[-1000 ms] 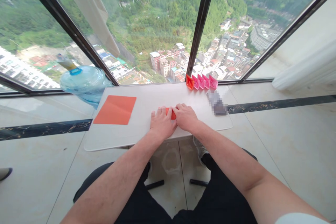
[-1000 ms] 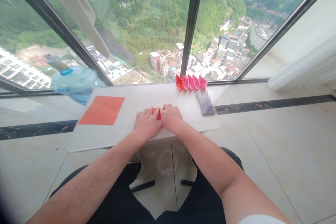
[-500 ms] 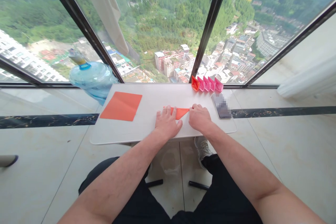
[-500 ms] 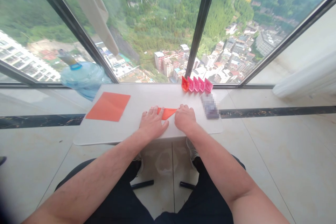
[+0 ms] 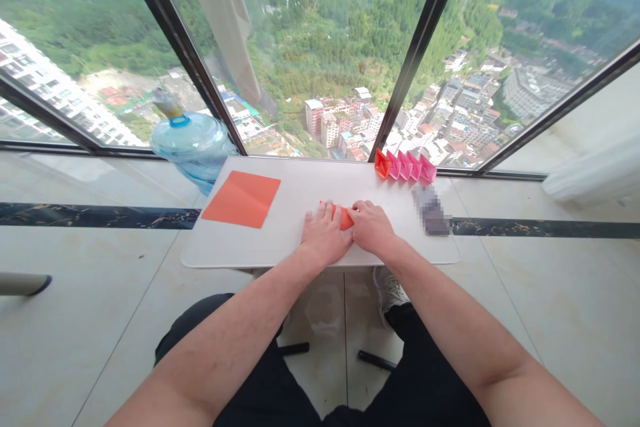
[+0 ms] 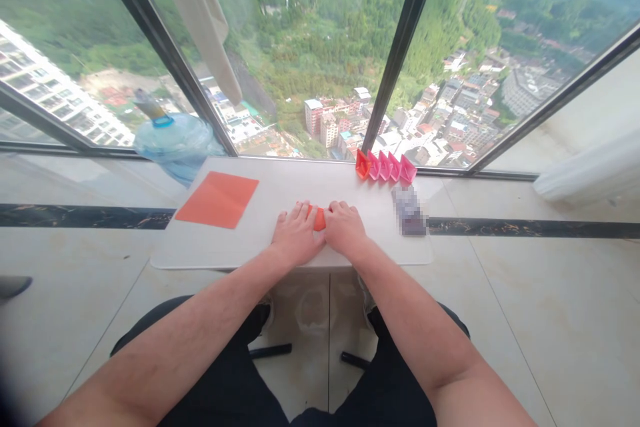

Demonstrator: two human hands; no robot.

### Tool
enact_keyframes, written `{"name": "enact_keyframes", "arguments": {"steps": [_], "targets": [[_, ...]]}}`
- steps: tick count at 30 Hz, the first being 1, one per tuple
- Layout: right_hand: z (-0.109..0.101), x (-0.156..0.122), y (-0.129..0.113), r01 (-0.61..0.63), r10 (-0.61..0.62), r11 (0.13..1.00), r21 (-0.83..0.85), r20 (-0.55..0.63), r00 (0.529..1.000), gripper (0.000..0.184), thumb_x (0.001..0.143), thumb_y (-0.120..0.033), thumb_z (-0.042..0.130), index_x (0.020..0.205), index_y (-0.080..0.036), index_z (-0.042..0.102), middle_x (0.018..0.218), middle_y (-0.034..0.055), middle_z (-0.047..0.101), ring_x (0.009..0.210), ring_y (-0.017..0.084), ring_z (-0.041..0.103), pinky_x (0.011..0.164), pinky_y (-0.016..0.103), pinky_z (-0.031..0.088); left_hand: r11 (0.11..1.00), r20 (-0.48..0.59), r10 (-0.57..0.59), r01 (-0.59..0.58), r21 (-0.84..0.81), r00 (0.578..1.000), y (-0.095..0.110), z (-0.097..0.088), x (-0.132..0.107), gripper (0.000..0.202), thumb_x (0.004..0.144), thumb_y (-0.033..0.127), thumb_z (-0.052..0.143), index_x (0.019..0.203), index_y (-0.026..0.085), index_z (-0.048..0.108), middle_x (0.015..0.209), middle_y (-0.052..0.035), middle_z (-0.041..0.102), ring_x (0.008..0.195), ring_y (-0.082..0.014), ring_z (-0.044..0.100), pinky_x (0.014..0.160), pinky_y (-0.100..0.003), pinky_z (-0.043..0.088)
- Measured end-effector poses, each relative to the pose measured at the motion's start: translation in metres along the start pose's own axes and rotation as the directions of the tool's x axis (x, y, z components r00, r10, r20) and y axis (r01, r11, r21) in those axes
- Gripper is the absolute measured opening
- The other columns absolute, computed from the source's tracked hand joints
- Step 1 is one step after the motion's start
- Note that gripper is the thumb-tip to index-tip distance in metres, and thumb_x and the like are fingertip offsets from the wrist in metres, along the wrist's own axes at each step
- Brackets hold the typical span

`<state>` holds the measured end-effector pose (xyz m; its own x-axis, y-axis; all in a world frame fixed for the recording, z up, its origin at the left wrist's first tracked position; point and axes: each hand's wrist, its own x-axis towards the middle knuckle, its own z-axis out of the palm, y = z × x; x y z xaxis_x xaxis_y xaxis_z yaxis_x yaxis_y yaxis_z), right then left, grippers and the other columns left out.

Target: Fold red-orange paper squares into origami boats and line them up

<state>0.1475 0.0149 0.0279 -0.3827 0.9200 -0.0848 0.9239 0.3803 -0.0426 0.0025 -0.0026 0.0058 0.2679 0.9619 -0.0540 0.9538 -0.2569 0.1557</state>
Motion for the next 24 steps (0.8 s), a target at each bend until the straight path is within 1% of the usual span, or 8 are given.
{"name": "enact_keyframes", "arguments": {"steps": [3,7,12,14,16,17,20,24], "targets": [[-0.001,-0.001,-0.001,-0.013,0.013,1.000,-0.013,0.007,1.000,0.035,0.091,-0.022,0.051,0.123,-0.017,0.064,0.128,0.0149,0.060,0.115,0.027,0.051,0.093,0.039,0.042,0.999,0.027,-0.032,0.032,-0.001,0.999,-0.008,-0.003,0.003,0.080,0.092,0.064,0.034,0.155,0.014,0.034,0.164,-0.0158,0.028,0.151,-0.0315,0.023,0.118,-0.056,0.021],[-0.003,-0.003,-0.002,-0.009,0.009,1.000,-0.009,0.013,1.000,0.038,0.094,-0.025,0.048,0.127,-0.016,0.062,0.129,0.0165,0.059,0.117,0.028,0.051,0.094,0.039,0.042,0.998,0.029,-0.064,0.063,0.021,0.998,-0.017,-0.006,0.008,0.079,0.094,0.061,0.030,0.156,0.013,0.033,0.164,-0.0156,0.029,0.152,-0.0317,0.022,0.119,-0.056,0.018],[-0.002,-0.002,-0.001,-0.005,0.005,1.000,-0.013,-0.002,1.000,0.037,0.094,-0.022,0.046,0.126,-0.015,0.063,0.127,0.0162,0.060,0.115,0.028,0.052,0.093,0.039,0.043,0.982,-0.006,-0.180,0.180,0.055,0.984,-0.015,-0.004,0.009,0.090,0.091,0.064,0.033,0.156,0.002,0.028,0.163,-0.0238,0.025,0.153,-0.0359,0.016,0.120,-0.057,0.016],[-0.001,-0.001,-0.002,-0.005,0.005,1.000,-0.016,-0.004,1.000,0.035,0.093,-0.022,0.048,0.123,-0.015,0.064,0.126,0.0156,0.060,0.114,0.028,0.052,0.092,0.039,0.043,0.990,-0.043,-0.127,0.130,0.054,0.991,-0.011,-0.002,0.006,0.088,0.092,0.062,0.035,0.158,0.006,0.025,0.165,-0.0205,0.023,0.154,-0.0344,0.012,0.122,-0.057,0.012],[-0.001,-0.001,-0.003,0.000,0.000,1.000,-0.019,-0.004,1.000,0.033,0.092,-0.022,0.049,0.121,-0.016,0.065,0.125,0.0151,0.061,0.113,0.027,0.052,0.091,0.038,0.043,0.999,-0.042,0.008,-0.007,0.036,0.999,-0.007,0.002,0.003,0.079,0.095,0.059,0.031,0.159,0.015,0.025,0.166,-0.0128,0.023,0.155,-0.0298,0.013,0.123,-0.055,0.010],[-0.001,-0.002,-0.002,0.002,-0.002,1.000,-0.021,-0.005,1.000,0.033,0.092,-0.022,0.050,0.121,-0.016,0.064,0.125,0.0149,0.061,0.113,0.027,0.052,0.091,0.038,0.043,0.998,-0.024,0.051,-0.051,0.024,0.998,-0.005,0.004,0.002,0.075,0.096,0.057,0.028,0.159,0.017,0.027,0.166,-0.0108,0.024,0.155,-0.0279,0.015,0.123,-0.054,0.010],[-0.003,-0.008,0.003,-0.016,0.016,0.999,-0.036,-0.006,1.000,0.034,0.090,-0.024,0.053,0.121,-0.015,0.064,0.125,0.0159,0.061,0.113,0.028,0.053,0.091,0.038,0.043,0.999,0.010,0.053,-0.053,0.006,0.999,-0.004,0.009,0.001,0.079,0.095,0.058,0.029,0.159,0.012,0.026,0.165,-0.0136,0.024,0.154,-0.0276,0.018,0.124,-0.054,0.008],[-0.008,-0.019,0.019,-0.093,0.095,0.994,-0.061,0.036,0.995,0.033,0.090,-0.020,0.048,0.114,-0.015,0.070,0.121,0.0169,0.063,0.109,0.028,0.056,0.090,0.039,0.042,1.000,0.046,0.029,-0.028,-0.005,0.999,-0.009,0.011,0.007,0.086,0.093,0.061,0.033,0.159,0.008,0.022,0.166,-0.0156,0.019,0.155,-0.0295,0.013,0.124,-0.054,0.006]]}}
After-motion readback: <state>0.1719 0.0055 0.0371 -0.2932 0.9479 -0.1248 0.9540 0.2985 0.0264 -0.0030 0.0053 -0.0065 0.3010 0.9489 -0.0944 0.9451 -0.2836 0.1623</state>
